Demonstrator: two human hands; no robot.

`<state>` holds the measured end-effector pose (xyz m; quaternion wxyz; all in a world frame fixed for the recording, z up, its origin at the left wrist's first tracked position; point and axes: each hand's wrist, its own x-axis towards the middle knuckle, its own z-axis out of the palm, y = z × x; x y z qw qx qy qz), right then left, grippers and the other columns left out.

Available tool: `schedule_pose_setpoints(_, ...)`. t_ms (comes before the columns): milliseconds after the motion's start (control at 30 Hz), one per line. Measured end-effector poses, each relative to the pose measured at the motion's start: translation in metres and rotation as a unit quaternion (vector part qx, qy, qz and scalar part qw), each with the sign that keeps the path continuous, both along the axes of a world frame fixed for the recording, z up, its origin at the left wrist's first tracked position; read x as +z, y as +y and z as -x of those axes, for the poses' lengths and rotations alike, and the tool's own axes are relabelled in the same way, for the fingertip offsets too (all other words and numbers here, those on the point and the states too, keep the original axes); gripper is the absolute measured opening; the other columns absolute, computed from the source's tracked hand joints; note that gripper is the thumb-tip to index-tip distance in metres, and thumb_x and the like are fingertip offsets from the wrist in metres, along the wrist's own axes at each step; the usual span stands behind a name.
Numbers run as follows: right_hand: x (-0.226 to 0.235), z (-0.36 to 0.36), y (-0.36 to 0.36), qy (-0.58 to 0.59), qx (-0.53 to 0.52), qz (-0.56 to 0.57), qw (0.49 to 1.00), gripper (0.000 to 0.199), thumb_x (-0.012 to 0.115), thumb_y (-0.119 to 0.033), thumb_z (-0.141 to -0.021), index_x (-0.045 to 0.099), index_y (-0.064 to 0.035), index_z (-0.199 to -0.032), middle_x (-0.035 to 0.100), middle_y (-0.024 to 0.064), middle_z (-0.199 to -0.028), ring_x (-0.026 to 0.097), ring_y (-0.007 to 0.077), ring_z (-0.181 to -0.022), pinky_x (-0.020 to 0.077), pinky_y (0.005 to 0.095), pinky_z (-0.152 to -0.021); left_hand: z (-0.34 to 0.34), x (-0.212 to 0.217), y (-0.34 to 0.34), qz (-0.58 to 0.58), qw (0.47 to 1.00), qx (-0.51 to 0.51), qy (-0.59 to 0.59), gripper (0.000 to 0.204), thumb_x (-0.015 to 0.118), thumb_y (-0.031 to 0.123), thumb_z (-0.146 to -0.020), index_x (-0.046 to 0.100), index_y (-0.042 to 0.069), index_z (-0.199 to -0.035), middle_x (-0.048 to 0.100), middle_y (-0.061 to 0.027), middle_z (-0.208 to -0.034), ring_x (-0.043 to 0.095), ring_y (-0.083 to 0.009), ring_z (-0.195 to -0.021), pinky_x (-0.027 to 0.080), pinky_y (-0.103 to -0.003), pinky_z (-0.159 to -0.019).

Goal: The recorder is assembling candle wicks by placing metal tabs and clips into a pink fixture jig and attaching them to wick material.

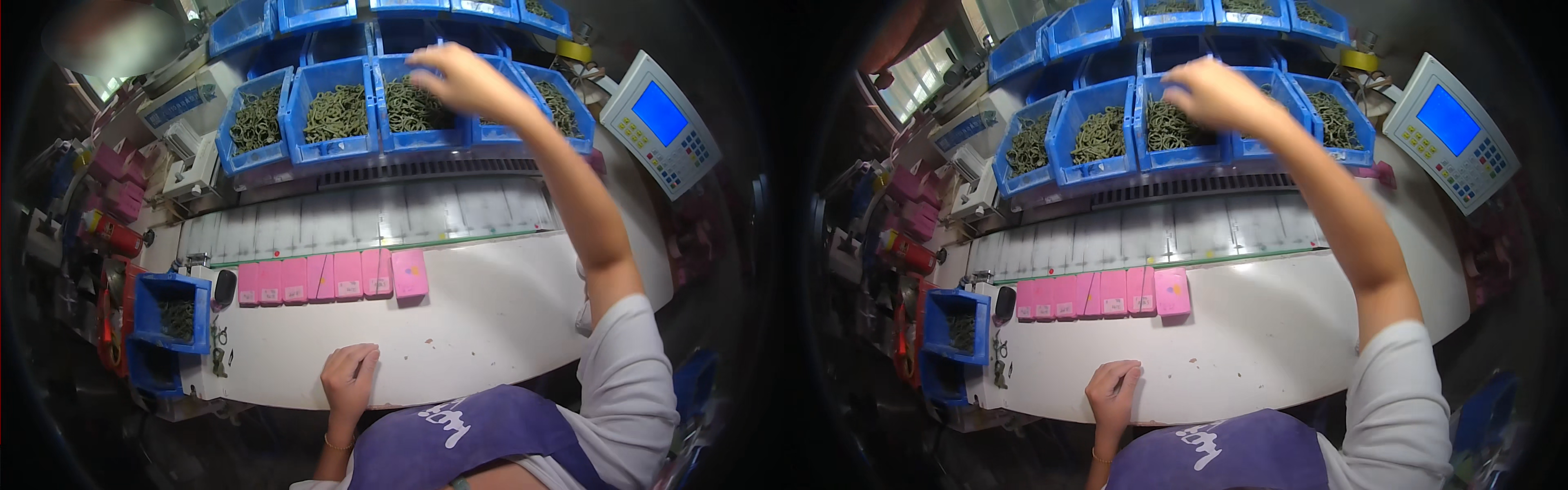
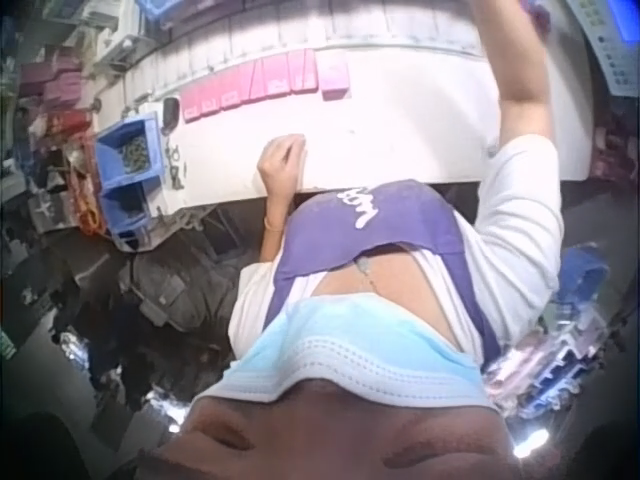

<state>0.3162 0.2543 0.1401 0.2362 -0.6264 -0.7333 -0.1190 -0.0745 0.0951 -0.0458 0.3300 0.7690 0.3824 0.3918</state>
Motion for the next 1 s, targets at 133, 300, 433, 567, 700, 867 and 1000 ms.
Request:
schedule_pose_setpoints(133,-0.079,0.085,-0.126,0.137,0.214,0.147,0.956,0.073,0.079,-0.027,-0.083,0.045,-0.0083,-0.144,0.049,0.0178,-0.144,0.044,0.0372,-0.136,0.0357,0.0461,-0.114,0.005,-0.006,-0.007,0.041,0.999,0.006,-0.007,0.011,0.074,0.003,-0.083,0.073,0.002,-0.094,0.072,-0.0108,-0.093,0.067,-0.0251,-0.084,0.051,-0.033,-0.075)
schedule_pose_setpoints(300,-0.162,0.108,-0.176,0.201,0.120,0.237,0.943,0.110,0.083,-0.035,-0.077,0.014,-0.0031,-0.157,0.022,0.0276,-0.158,0.020,0.0447,-0.147,0.0206,0.0484,-0.121,-0.029,0.007,-0.039,-0.085,0.983,-0.101,0.127,0.036,0.068,0.013,-0.089,0.064,0.006,-0.125,0.059,-0.0155,-0.135,0.050,-0.0344,-0.131,0.036,-0.045,-0.108)
schedule_pose_setpoints(433,-0.165,0.091,-0.208,0.246,0.063,0.116,0.960,0.086,0.071,-0.030,-0.091,0.021,-0.0002,-0.155,0.029,0.0276,-0.155,0.025,0.0404,-0.146,0.0220,0.0441,-0.120,-0.008,0.012,-0.076,0.164,0.966,-0.188,-0.063,0.024,0.072,0.009,-0.087,0.071,0.003,-0.111,0.070,-0.0157,-0.116,0.069,-0.0311,-0.102,0.054,-0.038,-0.088)
schedule_pose_setpoints(567,-0.183,0.080,-0.298,0.246,-0.075,0.159,0.953,0.076,0.060,-0.036,-0.096,0.026,0.0029,-0.152,0.031,0.0264,-0.155,0.026,0.0404,-0.147,0.0179,0.0471,-0.121,0.008,-0.010,-0.099,0.073,0.968,-0.242,-0.007,0.013,0.073,0.009,-0.087,0.073,0.001,-0.098,0.074,-0.0128,-0.098,0.072,-0.0261,-0.089,0.056,-0.033,-0.078)
schedule_pose_setpoints(700,-0.201,0.116,-0.339,0.127,-0.177,0.140,0.966,0.074,0.054,-0.040,-0.098,0.029,0.0075,-0.149,0.032,0.0276,-0.154,0.026,0.0404,-0.147,0.0138,0.0500,-0.121,0.011,-0.033,-0.120,-0.018,0.941,-0.206,0.269,0.026,0.073,0.021,-0.087,0.072,0.001,-0.104,0.072,-0.0143,-0.096,0.069,-0.0283,-0.084,0.053,-0.037,-0.078)
schedule_pose_setpoints(867,-0.197,0.185,-0.307,0.181,-0.065,0.118,0.974,0.072,0.053,-0.041,-0.098,0.032,0.0067,-0.148,0.035,0.0287,-0.152,0.028,0.0400,-0.146,0.0187,0.0484,-0.121,0.017,-0.030,-0.128,-0.040,0.959,-0.200,0.199,0.033,0.075,0.024,-0.085,0.071,0.001,-0.108,0.072,-0.0143,-0.097,0.068,-0.0304,-0.088,0.053,-0.038,-0.080)
schedule_pose_setpoints(1000,-0.210,0.231,-0.260,0.175,0.009,0.113,0.978,0.072,0.052,-0.042,-0.099,0.033,0.0067,-0.147,0.035,0.0291,-0.151,0.028,0.0400,-0.146,0.0193,0.0474,-0.121,0.027,-0.032,-0.132,0.011,0.962,-0.226,0.153,0.030,0.076,0.026,-0.084,0.073,0.003,-0.103,0.073,-0.0144,-0.098,0.069,-0.0306,-0.093,0.054,-0.038,-0.083)
